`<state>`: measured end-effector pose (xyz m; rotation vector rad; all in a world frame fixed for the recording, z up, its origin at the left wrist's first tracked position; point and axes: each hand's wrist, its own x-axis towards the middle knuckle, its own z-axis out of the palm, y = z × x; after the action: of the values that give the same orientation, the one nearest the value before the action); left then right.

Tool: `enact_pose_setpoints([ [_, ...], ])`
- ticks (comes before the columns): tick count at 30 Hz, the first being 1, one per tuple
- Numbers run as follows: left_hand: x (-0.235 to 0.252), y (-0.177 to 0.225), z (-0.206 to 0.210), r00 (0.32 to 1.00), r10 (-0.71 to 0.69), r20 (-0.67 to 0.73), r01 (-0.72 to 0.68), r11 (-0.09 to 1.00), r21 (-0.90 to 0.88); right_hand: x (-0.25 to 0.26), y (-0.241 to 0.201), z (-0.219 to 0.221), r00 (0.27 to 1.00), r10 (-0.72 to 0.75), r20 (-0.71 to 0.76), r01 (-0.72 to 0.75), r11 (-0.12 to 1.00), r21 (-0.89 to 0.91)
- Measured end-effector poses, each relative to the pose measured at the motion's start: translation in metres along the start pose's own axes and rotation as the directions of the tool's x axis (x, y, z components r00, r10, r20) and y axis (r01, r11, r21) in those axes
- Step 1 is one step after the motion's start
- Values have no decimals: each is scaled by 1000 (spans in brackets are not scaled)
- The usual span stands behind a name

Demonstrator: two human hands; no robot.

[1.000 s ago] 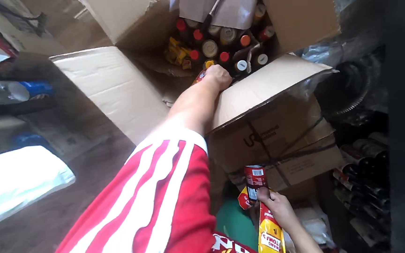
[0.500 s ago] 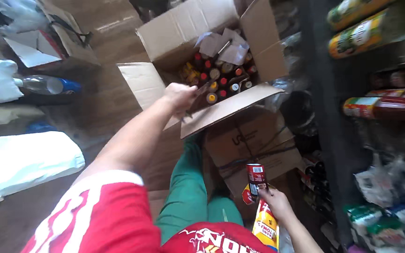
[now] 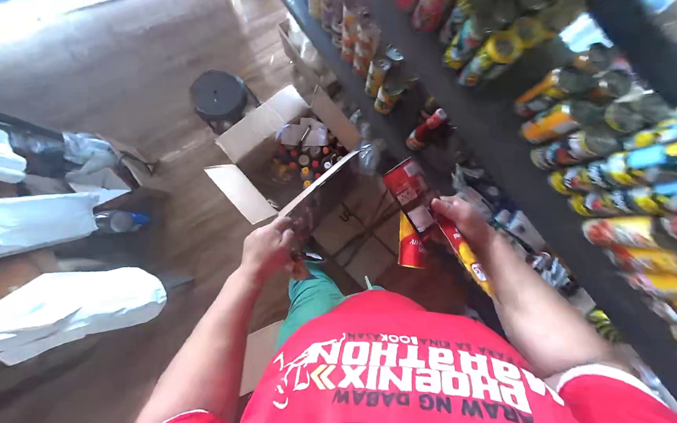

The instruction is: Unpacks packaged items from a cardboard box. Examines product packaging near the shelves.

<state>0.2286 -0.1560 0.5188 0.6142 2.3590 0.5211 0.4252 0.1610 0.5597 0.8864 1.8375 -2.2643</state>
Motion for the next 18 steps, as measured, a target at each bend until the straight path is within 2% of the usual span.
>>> enact_pose_setpoints([
  [3,-32,47,14,995,103,-17,-104,987,-126,-49,-23,8,993,-36,116,36,999,3],
  [7,-57,119,24,965,234,118,-215,964,-154,-106,-53,35,976,-79,203,92,994,-58],
  [9,-67,139,33,936,348,59,-324,914,-243,-123,-63,50,954,-102,281,144,981,-133],
  [10,-72,144,38,905,425,-17,-395,824,-407,-130,-68,57,942,-101,320,173,963,-206],
  [11,-78,155,38,881,471,-35,-399,703,-589,-136,-73,65,928,-94,360,209,932,-295],
  [12,-96,174,24,886,463,29,-304,627,-717,-141,-75,72,915,-89,393,250,891,-380],
  [13,-121,196,8,902,418,113,-199,631,-750,-146,-75,78,908,-85,410,278,855,-438],
  [14,-138,204,-5,881,443,167,-176,634,-753,-150,-74,84,911,-97,402,294,834,-466],
  [15,-135,193,-6,812,559,165,-202,534,-821,-155,-74,89,918,-116,380,303,824,-479],
  [16,-116,172,-1,707,689,159,-170,385,-907,-161,-75,92,929,-128,348,297,817,-493],
  [17,-101,162,2,638,755,150,-104,278,-955,-169,-76,95,940,-137,313,288,813,-507],
  [18,-84,156,3,519,845,131,-62,190,-980,-178,-78,98,948,-144,283,279,806,-523],
])
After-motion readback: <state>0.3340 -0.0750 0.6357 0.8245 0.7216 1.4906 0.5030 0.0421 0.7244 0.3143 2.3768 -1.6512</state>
